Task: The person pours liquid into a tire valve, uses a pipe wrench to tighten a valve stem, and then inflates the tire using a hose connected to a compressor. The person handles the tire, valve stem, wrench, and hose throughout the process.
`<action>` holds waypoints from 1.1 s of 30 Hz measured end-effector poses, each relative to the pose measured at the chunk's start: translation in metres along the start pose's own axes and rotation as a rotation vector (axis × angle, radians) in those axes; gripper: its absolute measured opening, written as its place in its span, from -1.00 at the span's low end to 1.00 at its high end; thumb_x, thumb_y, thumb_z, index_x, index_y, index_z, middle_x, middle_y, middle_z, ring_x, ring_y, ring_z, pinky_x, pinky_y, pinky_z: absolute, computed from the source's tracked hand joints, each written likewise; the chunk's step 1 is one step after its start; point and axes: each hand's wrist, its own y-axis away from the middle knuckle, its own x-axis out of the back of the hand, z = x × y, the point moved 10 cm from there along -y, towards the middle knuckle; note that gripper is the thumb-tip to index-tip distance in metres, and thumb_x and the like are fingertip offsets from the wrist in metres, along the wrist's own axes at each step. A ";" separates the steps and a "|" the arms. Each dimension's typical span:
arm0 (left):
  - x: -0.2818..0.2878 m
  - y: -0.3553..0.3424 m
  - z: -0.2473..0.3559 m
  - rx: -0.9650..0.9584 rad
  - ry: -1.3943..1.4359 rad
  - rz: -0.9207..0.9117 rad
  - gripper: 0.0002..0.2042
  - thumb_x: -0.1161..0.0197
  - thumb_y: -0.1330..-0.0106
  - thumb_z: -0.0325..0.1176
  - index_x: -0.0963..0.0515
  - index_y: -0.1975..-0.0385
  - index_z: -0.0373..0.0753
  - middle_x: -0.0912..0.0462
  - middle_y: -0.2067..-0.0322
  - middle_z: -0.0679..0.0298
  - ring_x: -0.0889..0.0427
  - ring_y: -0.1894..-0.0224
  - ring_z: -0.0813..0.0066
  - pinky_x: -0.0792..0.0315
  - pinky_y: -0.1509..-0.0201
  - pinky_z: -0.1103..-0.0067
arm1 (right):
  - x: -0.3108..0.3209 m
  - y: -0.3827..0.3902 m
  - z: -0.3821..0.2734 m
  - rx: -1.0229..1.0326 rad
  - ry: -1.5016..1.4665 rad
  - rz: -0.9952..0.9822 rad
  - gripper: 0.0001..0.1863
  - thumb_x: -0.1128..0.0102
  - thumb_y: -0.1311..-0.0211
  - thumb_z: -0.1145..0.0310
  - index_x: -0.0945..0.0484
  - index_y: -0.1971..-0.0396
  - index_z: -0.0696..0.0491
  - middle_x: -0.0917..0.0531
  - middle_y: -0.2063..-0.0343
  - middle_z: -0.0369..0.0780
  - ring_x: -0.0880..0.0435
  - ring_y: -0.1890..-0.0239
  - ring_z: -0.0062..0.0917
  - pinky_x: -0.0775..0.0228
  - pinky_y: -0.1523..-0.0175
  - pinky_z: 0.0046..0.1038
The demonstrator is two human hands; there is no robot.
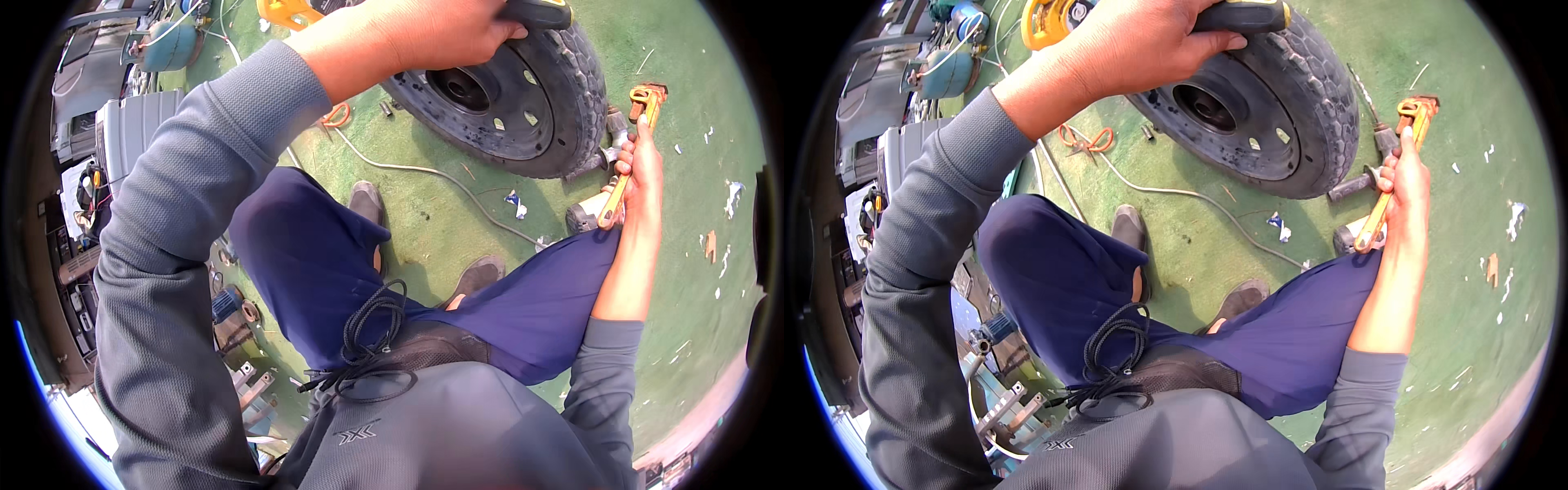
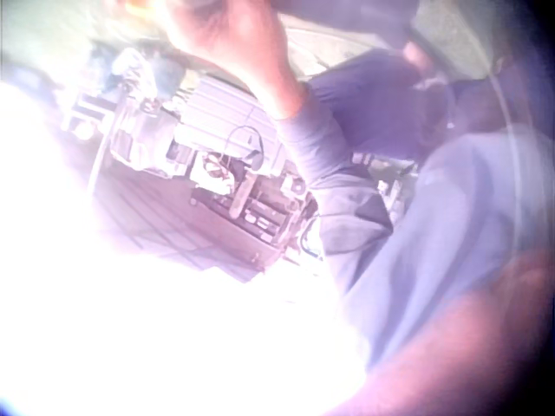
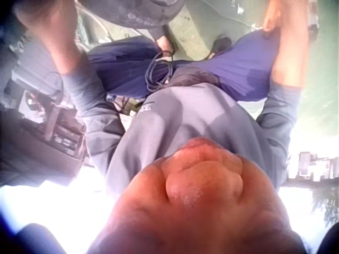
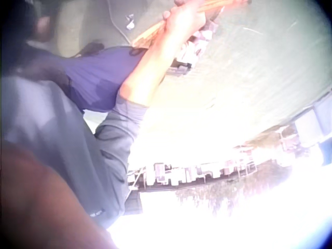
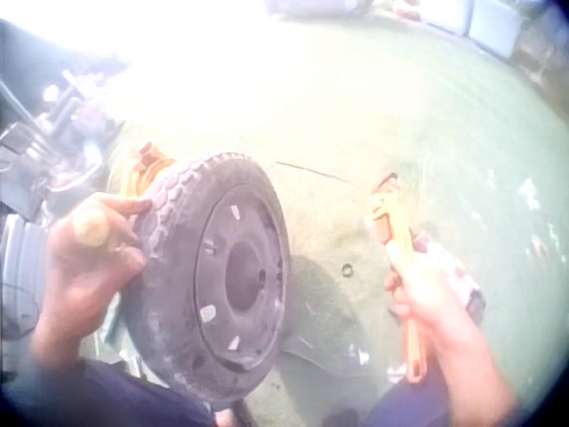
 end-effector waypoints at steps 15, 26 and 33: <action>-0.046 0.004 -0.023 -0.020 0.100 -0.103 -0.86 -0.38 -0.22 -0.44 -0.61 0.27 -0.29 -0.65 -0.08 0.07 -0.60 -0.08 0.37 -0.39 -0.21 0.47 | -0.078 0.080 -0.020 0.099 0.276 -0.164 -0.48 -0.25 -0.41 -0.16 -0.46 0.15 0.06 -0.61 0.36 -0.21 -0.19 0.70 -0.88 -0.05 0.66 -0.73; -0.060 -0.022 -0.101 -0.055 0.103 -0.178 -0.83 -0.46 -0.31 -0.45 -0.66 0.16 -0.28 -0.66 -0.12 0.13 -0.58 -0.11 0.43 -0.38 -0.27 0.47 | -0.095 0.072 0.004 0.016 0.345 -0.155 -0.49 -0.21 -0.44 -0.17 -0.50 0.17 0.05 -0.46 0.47 -0.37 -0.21 0.68 -0.87 -0.08 0.64 -0.69; -0.054 -0.013 -0.141 0.040 0.206 -0.149 -0.86 -0.38 -0.37 -0.48 -0.64 0.13 -0.26 -0.60 -0.22 0.07 -0.53 -0.23 0.41 -0.31 -0.38 0.46 | -0.097 0.067 0.007 -0.034 0.360 -0.130 -0.49 -0.21 -0.43 -0.18 -0.47 0.21 0.04 -0.42 0.51 -0.41 -0.21 0.67 -0.88 -0.05 0.64 -0.70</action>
